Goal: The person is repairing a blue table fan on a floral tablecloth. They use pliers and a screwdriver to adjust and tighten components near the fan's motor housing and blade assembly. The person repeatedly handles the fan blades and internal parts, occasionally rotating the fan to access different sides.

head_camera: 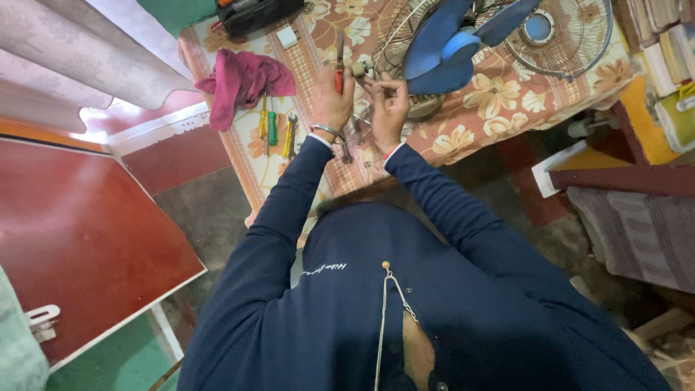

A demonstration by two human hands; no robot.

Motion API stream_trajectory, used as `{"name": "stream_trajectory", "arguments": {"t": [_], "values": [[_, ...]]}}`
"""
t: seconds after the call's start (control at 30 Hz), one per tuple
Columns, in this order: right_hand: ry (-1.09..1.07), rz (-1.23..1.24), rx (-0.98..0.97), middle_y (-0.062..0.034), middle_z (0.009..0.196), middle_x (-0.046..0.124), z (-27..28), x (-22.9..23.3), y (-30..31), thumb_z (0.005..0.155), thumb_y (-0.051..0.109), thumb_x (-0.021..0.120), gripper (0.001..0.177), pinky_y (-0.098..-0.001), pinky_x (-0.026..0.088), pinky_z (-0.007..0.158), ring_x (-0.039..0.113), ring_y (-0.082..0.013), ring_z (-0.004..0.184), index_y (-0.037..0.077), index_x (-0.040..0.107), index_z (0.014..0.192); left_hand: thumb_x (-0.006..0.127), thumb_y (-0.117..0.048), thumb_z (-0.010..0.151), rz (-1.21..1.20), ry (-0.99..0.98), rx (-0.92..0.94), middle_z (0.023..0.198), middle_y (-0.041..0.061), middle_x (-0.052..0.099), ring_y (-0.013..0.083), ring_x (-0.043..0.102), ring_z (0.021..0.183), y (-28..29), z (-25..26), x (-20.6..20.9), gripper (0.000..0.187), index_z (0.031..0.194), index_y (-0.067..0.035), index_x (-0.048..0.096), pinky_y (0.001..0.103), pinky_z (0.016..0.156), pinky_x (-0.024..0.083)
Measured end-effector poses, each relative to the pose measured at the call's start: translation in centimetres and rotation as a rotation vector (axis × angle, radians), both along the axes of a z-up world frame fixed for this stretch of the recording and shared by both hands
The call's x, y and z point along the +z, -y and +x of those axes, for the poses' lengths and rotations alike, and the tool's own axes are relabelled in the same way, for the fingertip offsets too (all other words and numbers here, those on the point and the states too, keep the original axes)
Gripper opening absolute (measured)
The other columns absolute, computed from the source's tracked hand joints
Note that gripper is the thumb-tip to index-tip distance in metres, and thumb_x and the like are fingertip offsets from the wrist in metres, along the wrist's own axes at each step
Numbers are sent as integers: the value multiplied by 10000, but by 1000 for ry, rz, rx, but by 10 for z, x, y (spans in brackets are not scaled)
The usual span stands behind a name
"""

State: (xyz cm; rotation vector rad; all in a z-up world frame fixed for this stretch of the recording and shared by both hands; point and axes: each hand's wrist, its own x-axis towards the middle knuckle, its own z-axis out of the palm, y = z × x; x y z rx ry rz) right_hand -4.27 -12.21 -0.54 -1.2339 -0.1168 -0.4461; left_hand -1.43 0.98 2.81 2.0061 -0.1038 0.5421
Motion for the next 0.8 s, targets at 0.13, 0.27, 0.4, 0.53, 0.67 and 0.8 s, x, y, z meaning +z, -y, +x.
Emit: {"name": "stream_trajectory", "arguments": {"t": [0.13,0.27,0.4,0.53,0.67,0.8], "values": [[11,11,-15,-383,1488,476,-4,1,-7,1070,111,638,193,-362,582,1048,674,-277,1212,-15,499,1113,651,-213,953,-19,-45,-19,830,206,599,418,598,765,-8,1,3,193,927,-31,593,513,683,448],[14,-75,-96,-375,1494,468,-4,-2,-13,1078,94,623,162,-360,547,1065,677,-299,1241,-20,513,1108,657,-217,926,21,-40,-22,831,219,592,420,595,752,-13,-1,6,199,937,-30,590,517,673,446],[21,-16,-102,-362,1455,508,0,-7,-19,1079,75,624,154,-367,546,1079,669,-289,1250,-20,506,1105,660,-233,946,-27,-23,-28,828,207,622,410,617,745,-16,1,9,193,972,-45,620,500,663,466],[-75,-27,-225,-349,1433,567,1,-6,-21,1068,77,625,150,-329,562,956,693,-249,1113,-11,503,1070,652,-231,941,-33,-35,-10,791,199,630,392,624,702,-21,1,7,195,946,-38,627,489,638,461],[-23,-85,-164,-273,1367,591,-7,2,-17,1073,118,629,170,-331,564,1012,669,-227,1184,-2,511,1103,662,-263,924,-123,-171,-10,679,158,643,323,647,597,-34,-1,-1,223,915,-40,657,441,570,489],[-10,-254,-213,-185,1391,579,-25,4,-15,1082,133,616,155,-309,523,980,628,-167,1135,1,545,1119,619,-250,977,-295,-392,-113,641,147,643,299,661,575,-43,-5,-5,264,825,-34,620,423,558,503]]}}
